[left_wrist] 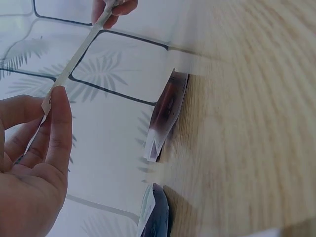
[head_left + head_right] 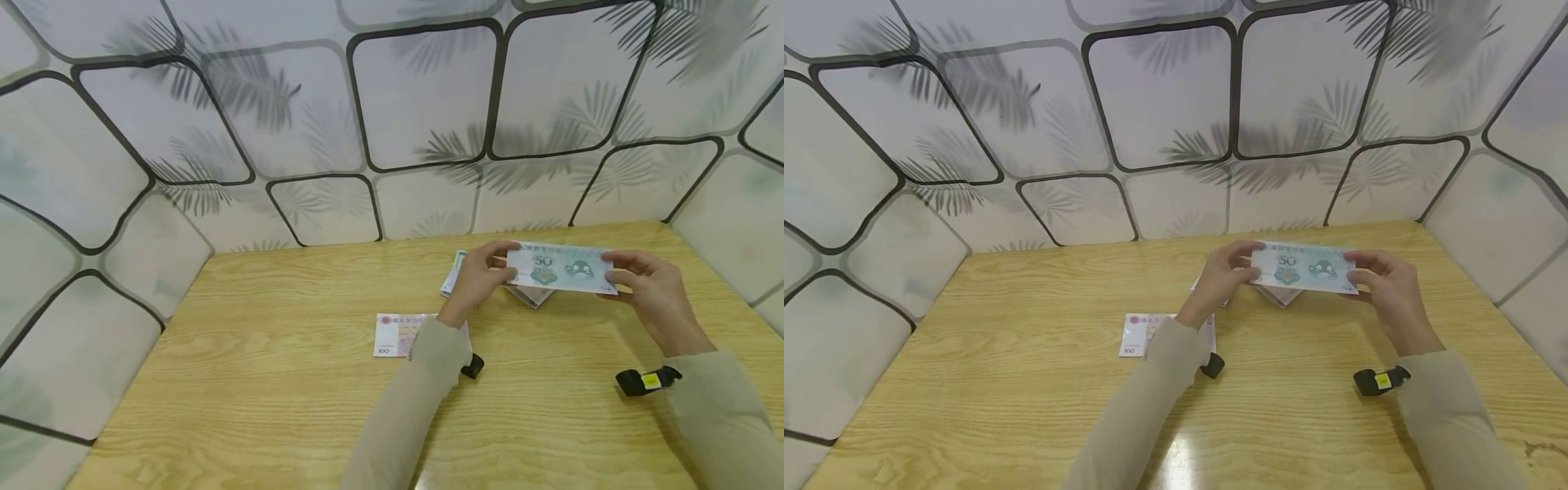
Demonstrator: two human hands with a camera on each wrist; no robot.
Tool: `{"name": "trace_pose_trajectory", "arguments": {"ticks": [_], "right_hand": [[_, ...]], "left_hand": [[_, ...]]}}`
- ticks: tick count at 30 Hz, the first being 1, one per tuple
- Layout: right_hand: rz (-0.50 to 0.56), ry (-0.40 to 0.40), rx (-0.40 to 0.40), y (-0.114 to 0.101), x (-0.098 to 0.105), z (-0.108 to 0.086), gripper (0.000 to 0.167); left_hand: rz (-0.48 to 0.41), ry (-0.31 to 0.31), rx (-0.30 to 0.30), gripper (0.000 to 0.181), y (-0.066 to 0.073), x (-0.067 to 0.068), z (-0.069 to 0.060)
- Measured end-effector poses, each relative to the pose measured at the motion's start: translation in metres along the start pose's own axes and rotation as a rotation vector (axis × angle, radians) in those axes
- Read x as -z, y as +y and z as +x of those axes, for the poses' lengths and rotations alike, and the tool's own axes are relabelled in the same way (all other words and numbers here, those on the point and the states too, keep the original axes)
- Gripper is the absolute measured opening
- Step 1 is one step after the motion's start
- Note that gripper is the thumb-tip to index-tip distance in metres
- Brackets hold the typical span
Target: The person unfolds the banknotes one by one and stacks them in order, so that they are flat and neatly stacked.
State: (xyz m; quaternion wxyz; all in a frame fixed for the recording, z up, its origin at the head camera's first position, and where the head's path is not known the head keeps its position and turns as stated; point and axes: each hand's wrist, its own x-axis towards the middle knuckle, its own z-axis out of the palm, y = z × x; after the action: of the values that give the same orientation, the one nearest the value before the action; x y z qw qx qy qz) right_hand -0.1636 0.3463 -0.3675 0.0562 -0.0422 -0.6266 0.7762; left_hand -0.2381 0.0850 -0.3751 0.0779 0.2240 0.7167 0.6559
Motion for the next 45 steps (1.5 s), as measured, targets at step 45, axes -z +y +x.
{"name": "trace_pose_trajectory", "arguments": {"ticks": [45], "right_hand": [[-0.020,-0.120,0.081,0.006,-0.035,-0.005,0.034]], "left_hand": [[-0.036,0.008,-0.015,0.043,0.005,0.039,-0.043]]}}
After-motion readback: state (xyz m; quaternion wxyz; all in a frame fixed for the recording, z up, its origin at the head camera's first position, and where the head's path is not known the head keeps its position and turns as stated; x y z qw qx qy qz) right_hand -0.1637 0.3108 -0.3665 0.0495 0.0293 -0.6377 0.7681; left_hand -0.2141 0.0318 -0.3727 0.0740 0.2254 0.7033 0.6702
